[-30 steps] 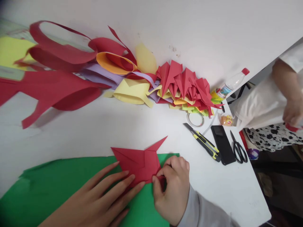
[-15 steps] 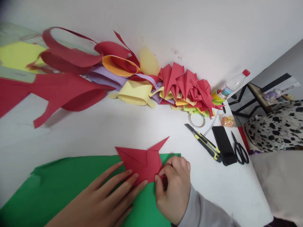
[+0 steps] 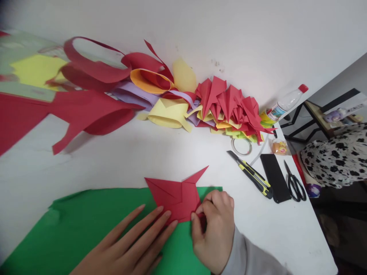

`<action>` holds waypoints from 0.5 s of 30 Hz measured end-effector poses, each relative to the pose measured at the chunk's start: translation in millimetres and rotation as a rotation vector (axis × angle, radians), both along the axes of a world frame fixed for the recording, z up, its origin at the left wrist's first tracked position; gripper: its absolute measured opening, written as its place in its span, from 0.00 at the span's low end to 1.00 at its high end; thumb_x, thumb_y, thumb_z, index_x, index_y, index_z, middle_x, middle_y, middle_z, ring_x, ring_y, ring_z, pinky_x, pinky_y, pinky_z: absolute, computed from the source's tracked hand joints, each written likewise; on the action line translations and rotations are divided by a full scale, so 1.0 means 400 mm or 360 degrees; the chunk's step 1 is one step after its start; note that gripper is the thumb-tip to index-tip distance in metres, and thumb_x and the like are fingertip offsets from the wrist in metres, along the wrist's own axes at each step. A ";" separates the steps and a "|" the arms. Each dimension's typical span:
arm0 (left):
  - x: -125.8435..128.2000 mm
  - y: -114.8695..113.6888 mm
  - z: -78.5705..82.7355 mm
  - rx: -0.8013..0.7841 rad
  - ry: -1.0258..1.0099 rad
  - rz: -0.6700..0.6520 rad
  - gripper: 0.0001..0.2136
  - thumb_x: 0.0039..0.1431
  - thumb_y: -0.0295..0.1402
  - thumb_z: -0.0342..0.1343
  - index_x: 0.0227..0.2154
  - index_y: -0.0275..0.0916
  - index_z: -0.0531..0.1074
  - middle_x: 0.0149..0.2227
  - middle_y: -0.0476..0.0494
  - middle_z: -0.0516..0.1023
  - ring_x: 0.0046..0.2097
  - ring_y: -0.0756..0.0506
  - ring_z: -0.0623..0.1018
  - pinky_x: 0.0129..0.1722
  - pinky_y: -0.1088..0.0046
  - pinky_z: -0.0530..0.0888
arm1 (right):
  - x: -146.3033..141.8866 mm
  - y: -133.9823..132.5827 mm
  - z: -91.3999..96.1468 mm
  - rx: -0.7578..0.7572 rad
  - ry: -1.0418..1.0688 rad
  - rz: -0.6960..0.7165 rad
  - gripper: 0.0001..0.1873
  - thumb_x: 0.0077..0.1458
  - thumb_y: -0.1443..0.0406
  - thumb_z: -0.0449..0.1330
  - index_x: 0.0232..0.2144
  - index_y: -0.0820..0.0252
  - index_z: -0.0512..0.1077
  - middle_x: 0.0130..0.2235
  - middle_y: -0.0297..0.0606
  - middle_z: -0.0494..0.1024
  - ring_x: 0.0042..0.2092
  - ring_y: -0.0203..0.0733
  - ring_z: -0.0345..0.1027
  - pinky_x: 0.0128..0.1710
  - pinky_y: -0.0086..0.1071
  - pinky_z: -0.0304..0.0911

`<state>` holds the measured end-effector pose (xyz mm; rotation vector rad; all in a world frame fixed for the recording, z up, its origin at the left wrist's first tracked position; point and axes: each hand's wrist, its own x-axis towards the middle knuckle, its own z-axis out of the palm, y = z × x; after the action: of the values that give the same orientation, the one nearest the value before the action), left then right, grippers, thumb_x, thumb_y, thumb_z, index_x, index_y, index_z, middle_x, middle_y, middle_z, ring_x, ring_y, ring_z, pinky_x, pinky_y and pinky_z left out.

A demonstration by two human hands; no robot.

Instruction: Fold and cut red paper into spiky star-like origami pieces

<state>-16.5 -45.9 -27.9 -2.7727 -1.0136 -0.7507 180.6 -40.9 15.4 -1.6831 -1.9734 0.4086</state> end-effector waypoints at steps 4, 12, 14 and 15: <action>0.001 0.000 0.008 -0.0030 -0.0005 0.0022 0.17 0.67 0.38 0.43 0.44 0.40 0.78 0.48 0.42 0.80 0.54 0.39 0.71 0.62 0.52 0.52 | 0.001 0.001 0.001 -0.0005 0.0012 -0.0001 0.06 0.54 0.72 0.57 0.26 0.59 0.66 0.33 0.36 0.67 0.37 0.44 0.58 0.38 0.40 0.51; -0.007 0.012 0.015 0.0026 0.0076 -0.0125 0.16 0.64 0.35 0.46 0.44 0.36 0.78 0.49 0.38 0.79 0.54 0.38 0.72 0.64 0.50 0.49 | 0.002 0.001 0.002 -0.0016 -0.0004 0.0001 0.06 0.54 0.71 0.57 0.26 0.59 0.66 0.33 0.36 0.67 0.37 0.45 0.58 0.38 0.40 0.51; -0.013 0.014 0.013 0.0025 0.0050 -0.0122 0.17 0.63 0.34 0.46 0.43 0.35 0.78 0.48 0.38 0.80 0.55 0.39 0.72 0.65 0.51 0.49 | 0.001 0.001 0.001 -0.0018 -0.0004 0.0000 0.07 0.54 0.71 0.57 0.26 0.59 0.66 0.32 0.36 0.67 0.37 0.44 0.58 0.38 0.40 0.51; -0.015 0.014 0.011 0.0028 0.0020 -0.0114 0.17 0.64 0.34 0.45 0.42 0.34 0.79 0.48 0.37 0.80 0.54 0.39 0.73 0.65 0.52 0.50 | 0.001 0.001 0.001 -0.0017 -0.0001 -0.0002 0.07 0.54 0.71 0.56 0.25 0.59 0.66 0.32 0.36 0.67 0.37 0.44 0.58 0.38 0.40 0.51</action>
<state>-22.5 -40.3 -23.3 -2.8086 -0.9055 -0.7466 181.0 -40.4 15.9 -1.6914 -1.9740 0.4188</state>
